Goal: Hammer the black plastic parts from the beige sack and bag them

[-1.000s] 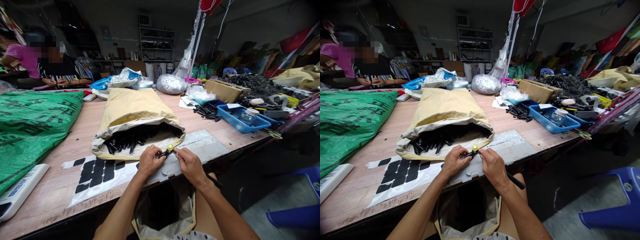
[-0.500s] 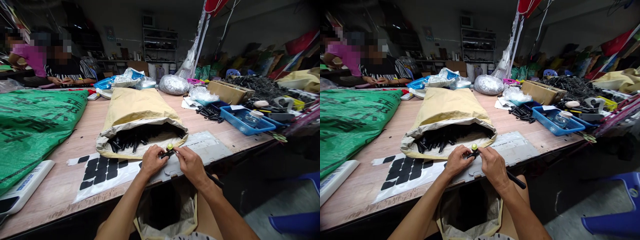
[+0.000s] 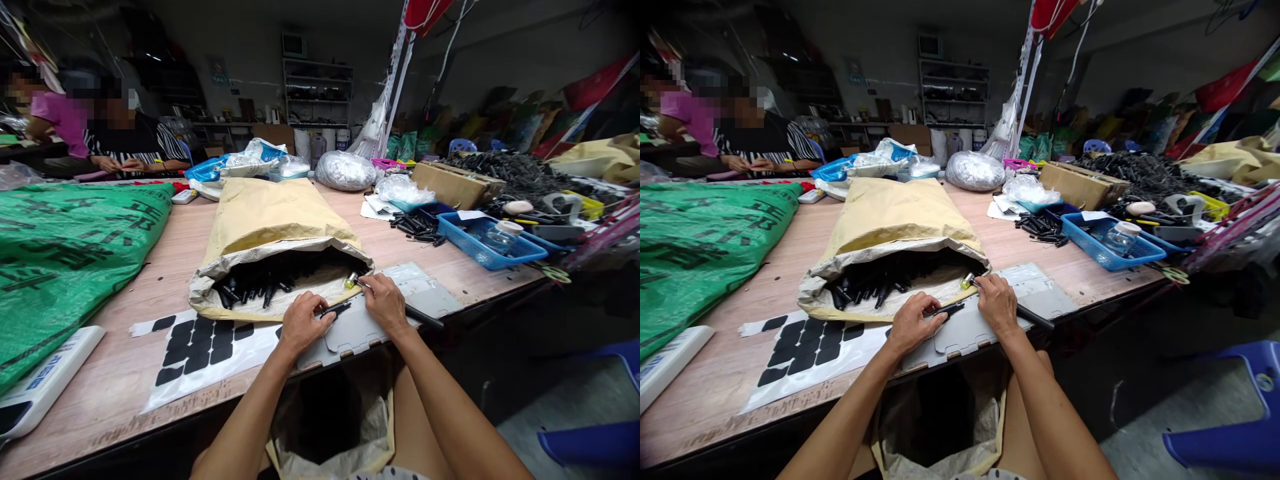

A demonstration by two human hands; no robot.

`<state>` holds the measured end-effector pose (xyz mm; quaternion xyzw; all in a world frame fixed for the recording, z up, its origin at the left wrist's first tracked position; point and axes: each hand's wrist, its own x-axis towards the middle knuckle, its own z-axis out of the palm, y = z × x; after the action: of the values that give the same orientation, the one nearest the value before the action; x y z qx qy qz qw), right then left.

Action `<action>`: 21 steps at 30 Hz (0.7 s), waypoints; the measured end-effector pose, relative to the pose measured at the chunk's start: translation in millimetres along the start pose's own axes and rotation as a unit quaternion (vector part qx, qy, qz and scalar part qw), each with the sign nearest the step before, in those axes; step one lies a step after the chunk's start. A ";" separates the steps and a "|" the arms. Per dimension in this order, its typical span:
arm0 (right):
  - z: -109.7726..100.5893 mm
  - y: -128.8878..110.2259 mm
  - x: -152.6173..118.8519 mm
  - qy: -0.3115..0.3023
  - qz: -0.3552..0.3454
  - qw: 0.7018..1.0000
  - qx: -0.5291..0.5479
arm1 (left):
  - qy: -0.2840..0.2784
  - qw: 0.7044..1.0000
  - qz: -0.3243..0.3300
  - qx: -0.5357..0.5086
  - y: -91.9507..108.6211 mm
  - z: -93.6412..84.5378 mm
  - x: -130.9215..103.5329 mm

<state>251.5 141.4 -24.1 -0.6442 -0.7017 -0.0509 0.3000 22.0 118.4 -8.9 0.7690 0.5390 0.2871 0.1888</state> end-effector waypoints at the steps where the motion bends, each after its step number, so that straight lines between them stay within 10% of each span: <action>1: 0.5 0.2 -0.9 0.000 0.000 1.000 -0.002 | 0.001 1.000 0.002 -0.003 -0.8 0.5 0.3; 16: 1.4 0.2 -1.4 -0.003 0.004 1.000 -0.023 | -0.008 0.999 0.001 -0.032 -1.0 -1.9 1.6; 21: 1.4 0.9 -1.3 -0.003 0.003 1.000 -0.023 | -0.049 0.994 0.031 -0.094 25.3 -24.5 -30.8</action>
<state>251.8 141.1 -26.1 -0.6534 -0.6992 -0.0643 0.2829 16.6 80.2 17.7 0.7772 0.4758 0.3040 0.2777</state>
